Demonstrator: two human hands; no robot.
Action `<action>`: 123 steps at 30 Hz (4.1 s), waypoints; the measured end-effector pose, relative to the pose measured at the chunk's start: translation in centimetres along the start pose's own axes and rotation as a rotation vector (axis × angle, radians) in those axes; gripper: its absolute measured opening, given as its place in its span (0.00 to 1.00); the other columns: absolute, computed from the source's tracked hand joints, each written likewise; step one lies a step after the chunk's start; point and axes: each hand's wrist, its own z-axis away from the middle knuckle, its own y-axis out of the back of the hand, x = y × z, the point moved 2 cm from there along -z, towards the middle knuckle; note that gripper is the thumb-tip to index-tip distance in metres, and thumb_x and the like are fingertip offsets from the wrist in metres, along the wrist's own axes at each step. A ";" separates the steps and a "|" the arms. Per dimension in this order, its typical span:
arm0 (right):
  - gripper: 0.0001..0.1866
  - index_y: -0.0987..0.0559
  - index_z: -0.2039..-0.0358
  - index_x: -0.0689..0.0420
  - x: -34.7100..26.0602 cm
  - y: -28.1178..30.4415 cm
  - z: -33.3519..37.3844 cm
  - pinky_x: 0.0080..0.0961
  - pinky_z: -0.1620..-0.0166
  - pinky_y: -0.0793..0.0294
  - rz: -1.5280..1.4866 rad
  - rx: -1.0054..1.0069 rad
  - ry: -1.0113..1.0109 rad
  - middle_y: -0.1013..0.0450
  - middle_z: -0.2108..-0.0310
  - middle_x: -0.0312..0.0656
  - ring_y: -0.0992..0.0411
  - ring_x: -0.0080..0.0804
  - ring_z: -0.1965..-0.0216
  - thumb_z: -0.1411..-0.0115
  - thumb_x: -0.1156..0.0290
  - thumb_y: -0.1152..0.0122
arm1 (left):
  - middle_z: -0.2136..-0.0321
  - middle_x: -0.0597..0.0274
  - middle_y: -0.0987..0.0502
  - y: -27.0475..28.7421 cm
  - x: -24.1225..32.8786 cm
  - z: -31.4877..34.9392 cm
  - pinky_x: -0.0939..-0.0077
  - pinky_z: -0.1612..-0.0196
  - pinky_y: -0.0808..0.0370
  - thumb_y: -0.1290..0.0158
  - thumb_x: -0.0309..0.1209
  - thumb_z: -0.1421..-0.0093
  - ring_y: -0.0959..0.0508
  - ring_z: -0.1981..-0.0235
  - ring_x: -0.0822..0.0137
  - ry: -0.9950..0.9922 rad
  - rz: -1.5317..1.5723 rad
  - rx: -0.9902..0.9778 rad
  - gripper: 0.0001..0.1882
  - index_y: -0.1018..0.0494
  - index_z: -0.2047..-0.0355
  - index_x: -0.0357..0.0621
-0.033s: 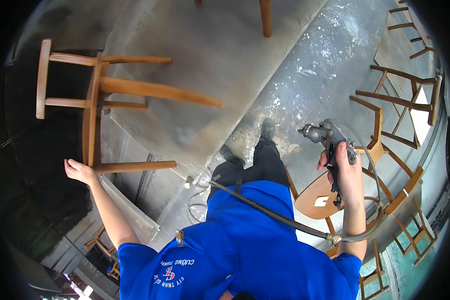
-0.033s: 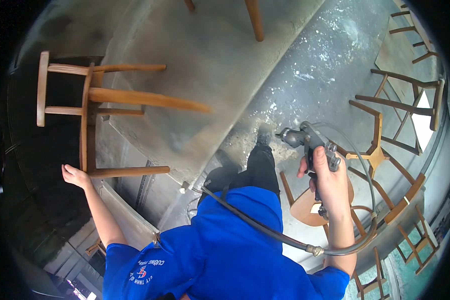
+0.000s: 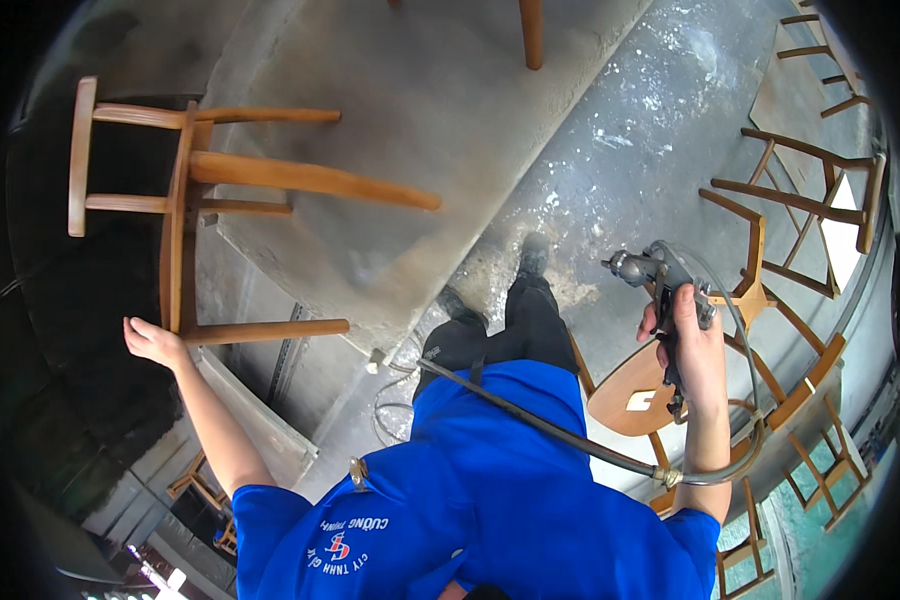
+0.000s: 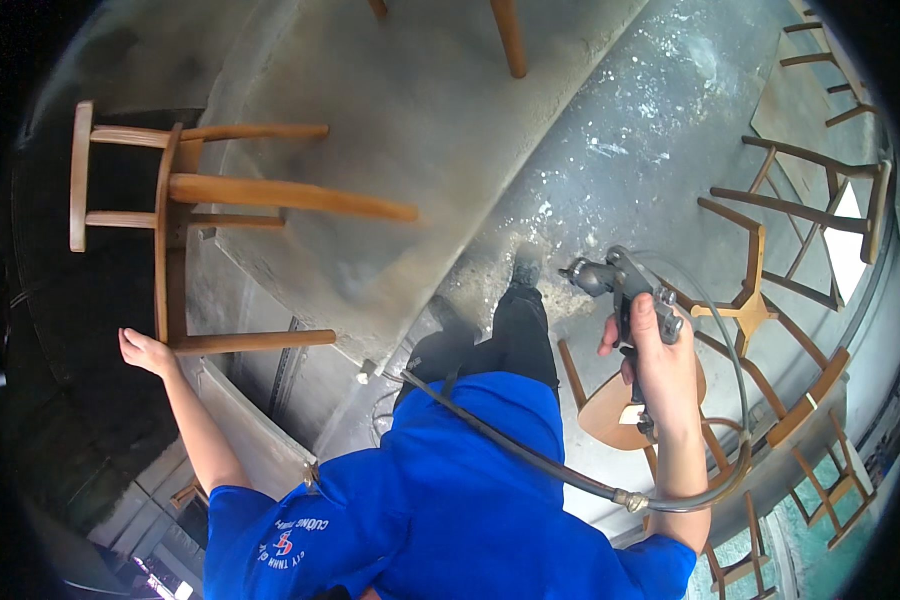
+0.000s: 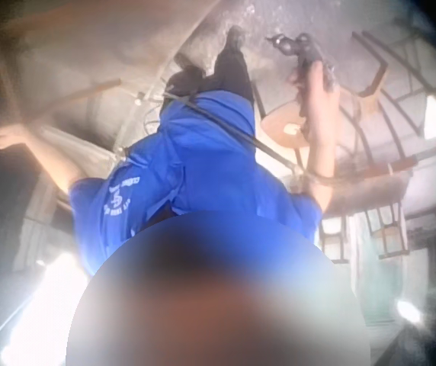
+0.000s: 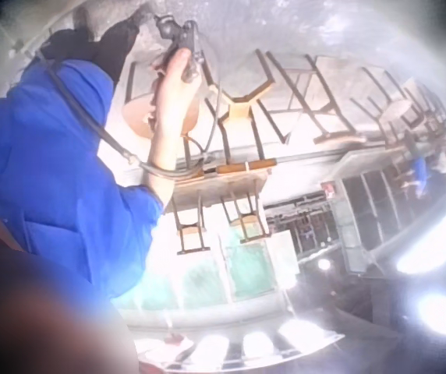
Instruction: The person uses a spray gun to apply finish to wooden chairs, rotating each chair to coat all sides. They wipe the seat with a cloth and handle multiple chairs in sequence within a workshop.
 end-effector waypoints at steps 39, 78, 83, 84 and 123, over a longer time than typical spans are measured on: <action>0.20 0.24 0.70 0.58 -1.7 -19.7 -26.5 0.19 0.72 0.36 -0.255 -0.256 0.340 0.25 0.77 0.34 0.34 0.17 0.78 0.30 0.53 0.45 | 0.36 0.62 0.35 -1.8 1.8 -6.4 0.58 0.31 0.49 0.64 0.56 0.28 0.41 0.32 0.64 0.288 0.263 -0.234 0.31 0.29 0.40 0.46; 0.30 0.30 0.41 0.67 10.6 -39.2 -1.7 0.14 0.72 0.34 -0.400 -0.300 0.547 0.25 0.73 0.39 0.31 0.18 0.75 0.33 0.55 0.41 | 0.80 0.54 0.25 -7.8 -0.8 -15.3 0.67 0.63 0.26 0.56 0.60 0.32 0.24 0.76 0.61 -0.404 0.239 -0.139 0.29 0.30 0.37 0.64; 0.31 0.29 0.42 0.67 6.6 -42.9 -2.3 0.17 0.71 0.31 -0.474 -0.438 0.630 0.24 0.72 0.40 0.29 0.20 0.73 0.33 0.53 0.40 | 0.79 0.55 0.23 -6.2 -2.1 -13.7 0.71 0.63 0.26 0.56 0.60 0.32 0.23 0.76 0.64 -0.364 0.282 -0.152 0.29 0.29 0.38 0.62; 0.29 0.29 0.43 0.68 6.2 -42.9 -2.5 0.21 0.66 0.28 -0.409 -0.421 0.651 0.24 0.71 0.40 0.28 0.23 0.71 0.33 0.55 0.40 | 0.79 0.55 0.22 -6.0 -2.4 -13.4 0.71 0.62 0.26 0.56 0.59 0.32 0.23 0.76 0.65 -0.362 0.268 -0.139 0.29 0.29 0.38 0.62; 0.25 0.27 0.42 0.66 8.7 -39.1 -2.6 0.19 0.65 0.29 -0.320 -0.394 0.519 0.24 0.72 0.36 0.28 0.20 0.70 0.32 0.61 0.41 | 0.38 0.29 0.37 -9.1 15.6 -14.1 0.39 0.33 0.45 0.55 0.45 0.32 0.39 0.36 0.29 -0.260 -0.068 -0.353 0.35 0.45 0.33 0.34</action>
